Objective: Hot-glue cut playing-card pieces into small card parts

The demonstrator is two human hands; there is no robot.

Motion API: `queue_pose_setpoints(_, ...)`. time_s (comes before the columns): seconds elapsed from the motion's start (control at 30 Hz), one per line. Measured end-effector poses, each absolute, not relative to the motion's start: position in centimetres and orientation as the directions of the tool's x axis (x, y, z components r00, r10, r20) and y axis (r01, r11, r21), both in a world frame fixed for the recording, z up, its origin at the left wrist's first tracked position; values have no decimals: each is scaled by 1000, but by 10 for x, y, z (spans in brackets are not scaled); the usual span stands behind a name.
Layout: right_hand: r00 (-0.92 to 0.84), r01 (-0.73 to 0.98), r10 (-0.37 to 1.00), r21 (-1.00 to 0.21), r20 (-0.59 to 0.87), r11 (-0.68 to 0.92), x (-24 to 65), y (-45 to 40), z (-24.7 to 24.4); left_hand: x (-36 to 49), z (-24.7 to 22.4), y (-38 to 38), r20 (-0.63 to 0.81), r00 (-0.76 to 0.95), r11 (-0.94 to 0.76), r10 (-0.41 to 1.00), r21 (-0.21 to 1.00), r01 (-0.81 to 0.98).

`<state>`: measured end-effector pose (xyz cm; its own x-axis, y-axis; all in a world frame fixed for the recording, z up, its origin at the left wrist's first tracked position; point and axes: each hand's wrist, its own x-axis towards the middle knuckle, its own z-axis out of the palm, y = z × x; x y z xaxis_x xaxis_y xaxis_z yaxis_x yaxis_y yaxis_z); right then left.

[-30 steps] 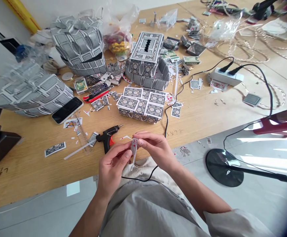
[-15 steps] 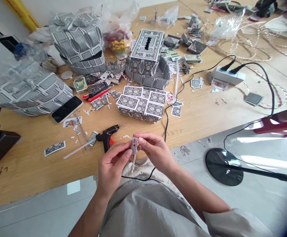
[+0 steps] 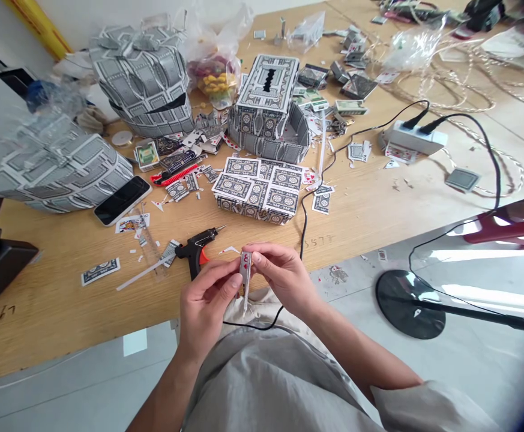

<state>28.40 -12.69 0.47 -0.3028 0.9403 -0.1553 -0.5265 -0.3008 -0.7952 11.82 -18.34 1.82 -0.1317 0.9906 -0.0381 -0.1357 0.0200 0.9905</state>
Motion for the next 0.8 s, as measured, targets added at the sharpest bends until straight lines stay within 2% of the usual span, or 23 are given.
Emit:
queue_pose_setpoints(0.27,-269,-453,960,-870,-75,-195,287,-124,11,121,24,-184,-41,-148,30,988,996,-78)
queue_pose_setpoints(0.5,-269,-443,963,-884,-26,-148,288,-123,13,122,23,-184,-3,-142,-3,990,999,-40)
queue_pose_setpoints(0.6,-273,-456,959,-868,-73,-196,287,-124,10,121,22,-184,5,-125,-7,992,1000,-11)
queue_pose_setpoints(0.67,-260,-471,953,-841,-154,-265,286,-124,8,118,22,-184,25,-119,-20,993,999,41)
queue_pose_setpoints(0.8,-204,-502,931,-784,-303,-365,285,-123,7,113,24,-186,173,-107,-140,979,954,265)
